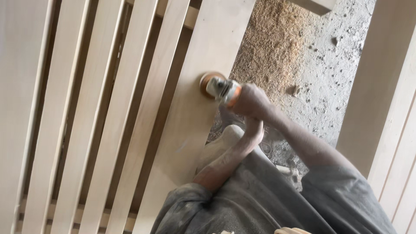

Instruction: The person sands the surface and edges of a wooden frame structure using a power sander.

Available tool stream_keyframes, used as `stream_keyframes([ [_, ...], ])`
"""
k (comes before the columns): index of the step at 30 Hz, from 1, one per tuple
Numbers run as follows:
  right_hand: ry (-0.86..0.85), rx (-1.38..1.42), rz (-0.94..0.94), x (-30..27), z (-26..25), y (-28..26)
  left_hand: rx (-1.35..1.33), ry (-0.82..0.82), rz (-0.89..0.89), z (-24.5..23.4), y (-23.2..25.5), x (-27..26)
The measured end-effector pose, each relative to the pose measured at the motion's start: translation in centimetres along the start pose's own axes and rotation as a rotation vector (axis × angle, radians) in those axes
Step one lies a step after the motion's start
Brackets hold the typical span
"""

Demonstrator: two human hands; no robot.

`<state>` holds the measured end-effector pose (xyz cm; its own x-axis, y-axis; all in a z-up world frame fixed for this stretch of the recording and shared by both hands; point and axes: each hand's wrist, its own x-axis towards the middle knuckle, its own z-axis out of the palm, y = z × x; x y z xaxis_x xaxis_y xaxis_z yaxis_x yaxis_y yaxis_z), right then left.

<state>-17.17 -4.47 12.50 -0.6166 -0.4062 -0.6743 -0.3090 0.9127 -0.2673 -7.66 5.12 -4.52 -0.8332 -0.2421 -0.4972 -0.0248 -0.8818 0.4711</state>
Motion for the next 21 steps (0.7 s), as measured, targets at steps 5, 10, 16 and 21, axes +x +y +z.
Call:
stream_keyframes([
  [5,0.017,-0.087,-0.155,-3.4,4.9,1.9,-0.061,0.034,-0.043,-2.8,-3.4,-4.0],
  [10,0.017,-0.011,-0.088,-1.8,3.5,4.0,-0.048,0.026,-0.037,-1.8,-5.1,-2.8],
  [16,0.049,0.011,-0.024,3.9,-3.4,4.9,0.037,0.027,-0.036,4.2,-1.0,5.6],
  [21,0.054,0.031,0.045,9.5,-10.6,6.8,0.109,0.013,-0.079,10.5,2.5,13.0],
])
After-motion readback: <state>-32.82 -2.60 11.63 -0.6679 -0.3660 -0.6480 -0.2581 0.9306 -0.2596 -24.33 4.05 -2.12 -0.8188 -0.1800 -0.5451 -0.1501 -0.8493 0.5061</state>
